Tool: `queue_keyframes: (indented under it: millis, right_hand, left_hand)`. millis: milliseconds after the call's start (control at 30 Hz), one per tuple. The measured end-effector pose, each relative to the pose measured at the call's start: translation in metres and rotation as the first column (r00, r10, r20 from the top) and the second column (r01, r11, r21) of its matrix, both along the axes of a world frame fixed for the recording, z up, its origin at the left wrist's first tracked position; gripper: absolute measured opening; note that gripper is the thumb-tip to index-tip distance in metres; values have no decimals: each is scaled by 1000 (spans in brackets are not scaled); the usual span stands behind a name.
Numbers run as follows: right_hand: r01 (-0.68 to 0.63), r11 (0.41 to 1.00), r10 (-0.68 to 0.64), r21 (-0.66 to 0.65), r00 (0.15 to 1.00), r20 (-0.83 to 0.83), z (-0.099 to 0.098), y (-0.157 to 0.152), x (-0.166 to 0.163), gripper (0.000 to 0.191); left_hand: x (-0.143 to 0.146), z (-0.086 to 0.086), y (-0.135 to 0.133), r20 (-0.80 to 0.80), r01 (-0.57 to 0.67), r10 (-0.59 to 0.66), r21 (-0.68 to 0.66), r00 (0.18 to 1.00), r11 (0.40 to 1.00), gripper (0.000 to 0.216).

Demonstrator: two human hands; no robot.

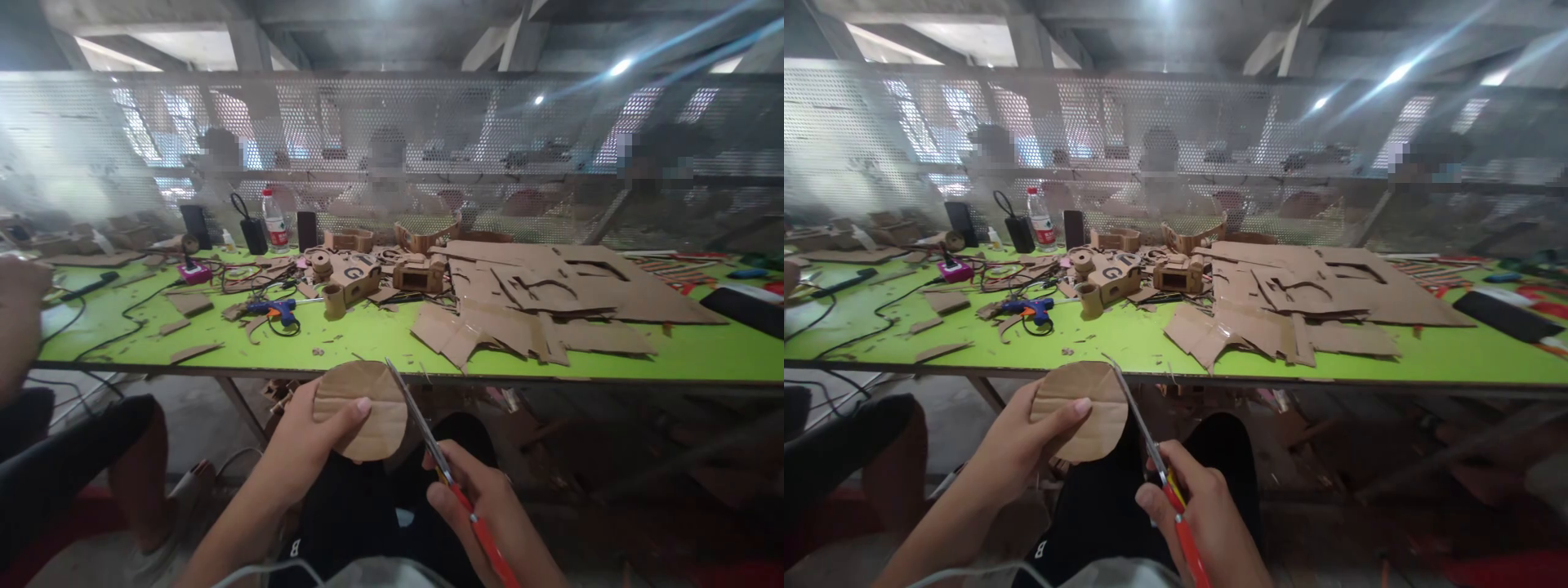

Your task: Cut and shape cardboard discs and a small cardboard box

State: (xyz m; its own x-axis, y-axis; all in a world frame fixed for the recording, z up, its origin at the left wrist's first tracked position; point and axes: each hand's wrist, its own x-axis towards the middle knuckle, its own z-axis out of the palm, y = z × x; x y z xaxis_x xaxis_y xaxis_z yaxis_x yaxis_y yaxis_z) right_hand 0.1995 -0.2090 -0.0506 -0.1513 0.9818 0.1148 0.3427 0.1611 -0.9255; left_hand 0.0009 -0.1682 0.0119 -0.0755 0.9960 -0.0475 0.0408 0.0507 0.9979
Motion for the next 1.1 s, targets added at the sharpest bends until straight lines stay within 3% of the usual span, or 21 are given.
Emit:
queue_keyframes:
  millis: [267,433,567,700,767,833,900,1033,1100]
  right_hand:
    - [-31,1000,31,-4,997,67,-8,-2,9,50]
    - [12,997,-22,-74,991,-130,-20,7,7,56]
    - [-6,995,-35,-98,912,-410,-5,15,2,53]
    - [-20,998,-13,-62,873,-487,14,28,-8,39]
    - [-1,999,-25,-48,853,-521,17,35,-17,36]
    - [90,995,-101,-47,820,-564,17,40,-28,35]
    - [190,981,-180,-42,799,-573,16,44,-37,33]
    - [270,962,-211,41,829,-518,15,43,-43,30]
    - [207,976,-152,61,861,-486,12,39,-38,32]
  left_hand:
    - [-3,-1,-3,-5,22,-23,-107,1000,994,49]
    - [-2,-2,-1,25,48,-47,-51,999,998,40]
    - [-2,0,4,39,179,-176,-62,984,982,33]
    - [-2,1,9,28,416,-418,-167,908,894,30]
    - [1,-1,12,72,347,-340,-135,938,928,33]
    - [6,-9,13,177,137,-126,-50,976,989,36]
    - [13,-19,11,305,-9,9,-1,952,1000,40]
    - [21,-34,1,341,113,-97,-26,935,993,47]
    - [21,-33,-1,322,35,-20,-42,946,998,44]
